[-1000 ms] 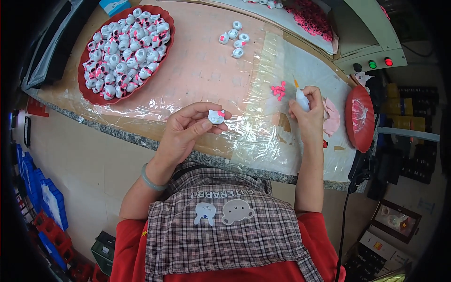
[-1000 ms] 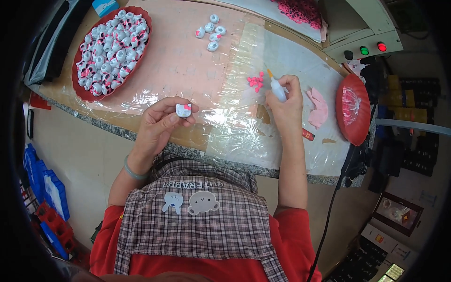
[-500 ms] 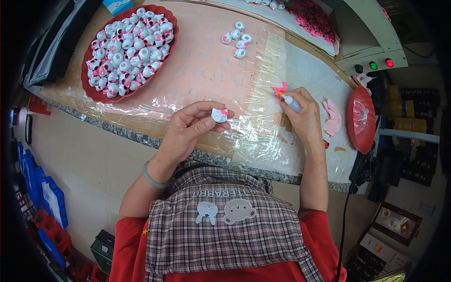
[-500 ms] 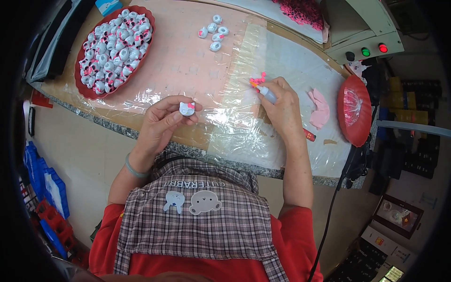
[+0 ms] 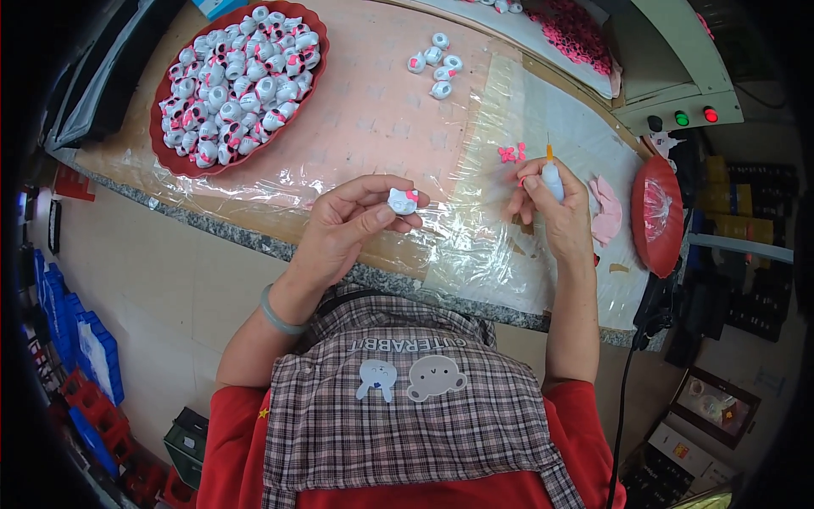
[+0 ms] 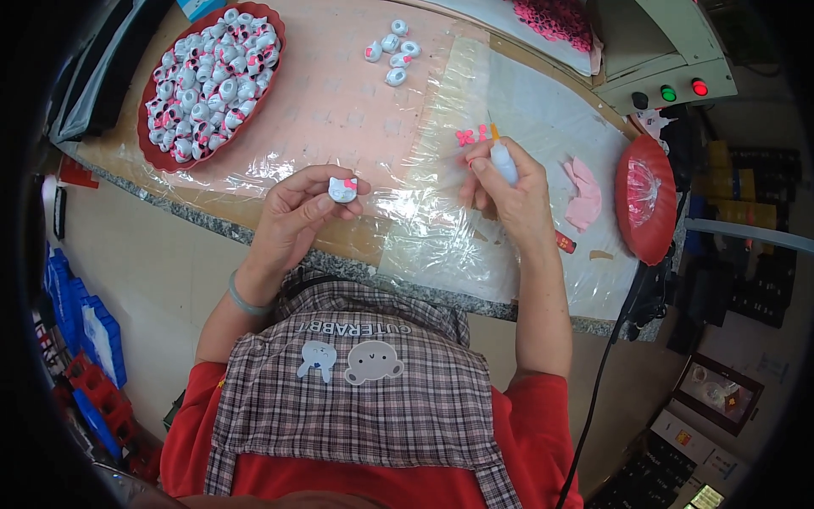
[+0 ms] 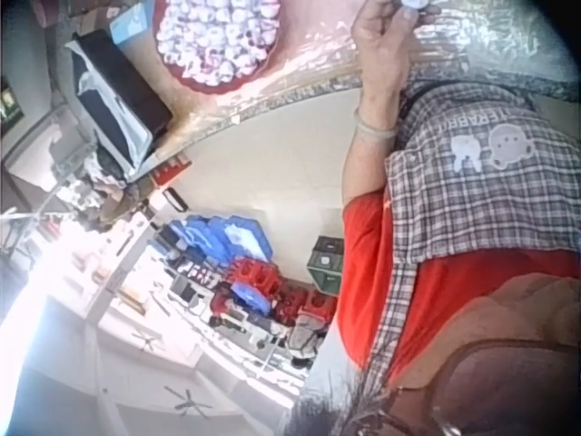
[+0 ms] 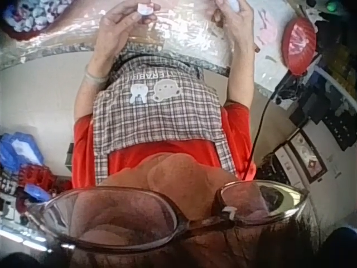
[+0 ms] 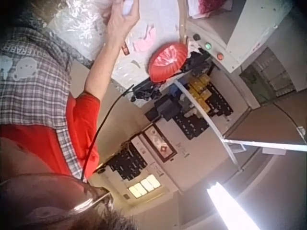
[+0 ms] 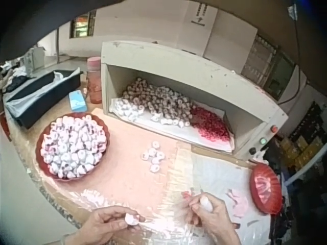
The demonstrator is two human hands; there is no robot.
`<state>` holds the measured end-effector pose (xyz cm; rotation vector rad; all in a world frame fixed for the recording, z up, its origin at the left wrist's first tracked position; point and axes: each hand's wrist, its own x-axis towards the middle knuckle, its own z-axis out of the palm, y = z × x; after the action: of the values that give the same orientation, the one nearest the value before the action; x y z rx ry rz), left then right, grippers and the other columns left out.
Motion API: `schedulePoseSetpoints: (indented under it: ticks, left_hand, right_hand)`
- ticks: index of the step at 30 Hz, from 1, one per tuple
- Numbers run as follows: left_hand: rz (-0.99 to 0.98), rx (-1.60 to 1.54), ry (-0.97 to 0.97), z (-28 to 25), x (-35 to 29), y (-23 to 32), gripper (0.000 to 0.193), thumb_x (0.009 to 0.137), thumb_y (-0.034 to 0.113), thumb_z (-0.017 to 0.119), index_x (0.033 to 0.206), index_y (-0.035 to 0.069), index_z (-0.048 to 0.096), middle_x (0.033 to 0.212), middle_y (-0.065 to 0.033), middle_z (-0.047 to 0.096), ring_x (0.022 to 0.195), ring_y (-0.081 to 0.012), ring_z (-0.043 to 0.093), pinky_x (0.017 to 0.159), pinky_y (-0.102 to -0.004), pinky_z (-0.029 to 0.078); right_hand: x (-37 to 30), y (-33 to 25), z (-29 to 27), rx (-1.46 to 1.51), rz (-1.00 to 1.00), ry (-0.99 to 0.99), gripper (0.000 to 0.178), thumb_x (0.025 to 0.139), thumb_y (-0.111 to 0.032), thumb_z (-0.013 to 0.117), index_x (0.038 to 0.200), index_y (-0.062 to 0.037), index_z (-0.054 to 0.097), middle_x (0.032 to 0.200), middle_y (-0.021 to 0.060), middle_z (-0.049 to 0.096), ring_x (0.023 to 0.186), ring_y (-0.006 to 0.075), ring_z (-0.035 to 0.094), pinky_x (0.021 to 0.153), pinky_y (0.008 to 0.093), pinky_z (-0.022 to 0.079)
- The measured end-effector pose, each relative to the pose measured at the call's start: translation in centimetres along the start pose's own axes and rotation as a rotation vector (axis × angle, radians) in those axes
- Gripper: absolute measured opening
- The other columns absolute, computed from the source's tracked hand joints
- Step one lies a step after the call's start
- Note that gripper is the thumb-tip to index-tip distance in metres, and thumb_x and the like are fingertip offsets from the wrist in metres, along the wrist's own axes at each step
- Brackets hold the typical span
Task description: The person picks up a white plastic head and applies glue from a squeeze bottle to its side. They then press a small pink bow onto the glued area and place the completed head into a red tray.
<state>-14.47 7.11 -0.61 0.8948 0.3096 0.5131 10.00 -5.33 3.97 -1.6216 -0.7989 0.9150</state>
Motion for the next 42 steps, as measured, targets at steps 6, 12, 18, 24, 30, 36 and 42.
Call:
schedulePoseSetpoints:
  ticks: [6, 12, 18, 24, 30, 36, 42]
  left_hand:
    - [-0.015, 0.02, 0.029, 0.6, 0.1, 0.3, 0.03, 0.092, 0.009, 0.056, 0.12, -0.002, 0.054, 0.113, -0.0175, 0.062, 0.094, -0.0191, 0.064, 0.083, -0.029, 0.052]
    - [-0.053, 0.045, 0.092, 1.3, 0.1, 0.4, 0.031, 0.091, 0.01, 0.057, 0.119, -0.002, 0.056, 0.112, -0.0178, 0.062, 0.092, -0.0174, 0.063, 0.082, -0.0281, 0.05]
    - [-0.064, 0.079, 0.1, 1.5, 0.0, 0.3, 0.032, 0.091, 0.011, 0.058, 0.12, -0.003, 0.055, 0.112, -0.0167, 0.062, 0.094, -0.0183, 0.063, 0.083, -0.0289, 0.05]
    - [-0.059, 0.095, 0.076, 1.8, -0.1, 0.4, 0.033, 0.09, 0.009, 0.059, 0.12, -0.003, 0.054, 0.108, -0.0133, 0.063, 0.095, -0.0177, 0.063, 0.084, -0.0288, 0.05]
    - [-0.048, 0.138, 0.078, 1.6, -0.2, -0.1, 0.031, 0.09, 0.006, 0.058, 0.119, -0.002, 0.055, 0.106, -0.0117, 0.063, 0.094, -0.0174, 0.064, 0.085, -0.0282, 0.05]
    - [-0.058, 0.16, 0.085, 1.9, -0.3, 0.2, 0.029, 0.088, 0.0, 0.059, 0.117, -0.004, 0.056, 0.106, -0.0113, 0.063, 0.095, -0.0172, 0.063, 0.085, -0.0287, 0.052]
    - [-0.034, 0.152, 0.057, 1.7, -0.2, 0.2, 0.029, 0.09, 0.003, 0.057, 0.118, -0.003, 0.055, 0.104, -0.0117, 0.064, 0.092, -0.0174, 0.064, 0.081, -0.0275, 0.053]
  right_hand:
    - [-0.9, 0.8, 1.3, 0.259, 0.106, -0.082, 0.009, 0.088, -0.009, 0.062, 0.09, -0.0011, 0.058, 0.071, 0.0043, 0.059, 0.056, 0.0096, 0.054, 0.052, 0.0215, 0.045]
    - [-1.5, 1.1, 2.6, 0.447, 0.163, -0.123, 0.011, 0.087, -0.005, 0.062, 0.095, 0.0016, 0.061, 0.075, 0.0062, 0.062, 0.062, 0.0119, 0.058, 0.056, 0.0232, 0.047]
    - [-2.0, 1.1, 3.6, 0.407, 0.122, -0.122, 0.019, 0.085, -0.003, 0.062, 0.102, 0.0041, 0.06, 0.082, 0.0115, 0.066, 0.069, 0.0159, 0.063, 0.062, 0.0252, 0.05]
    - [-2.3, 1.1, 4.4, 0.435, 0.109, -0.179, 0.014, 0.084, 0.0, 0.061, 0.098, 0.004, 0.06, 0.089, 0.0145, 0.065, 0.079, 0.0197, 0.066, 0.072, 0.0293, 0.054]
    - [-2.5, 1.2, 5.6, 0.527, 0.075, -0.225, 0.007, 0.084, 0.002, 0.061, 0.091, 0.0047, 0.061, 0.089, 0.0132, 0.065, 0.081, 0.0196, 0.066, 0.075, 0.0296, 0.054]
    - [-2.6, 1.0, 5.8, 0.42, 0.02, -0.258, 0.009, 0.081, 0.004, 0.065, 0.09, 0.0049, 0.062, 0.084, 0.0112, 0.065, 0.079, 0.0185, 0.066, 0.073, 0.0294, 0.055]
    - [-2.8, 0.9, 6.4, 0.437, 0.08, -0.166, 0.012, 0.081, 0.004, 0.067, 0.092, 0.0046, 0.062, 0.085, 0.0113, 0.066, 0.075, 0.0171, 0.065, 0.07, 0.0273, 0.055]
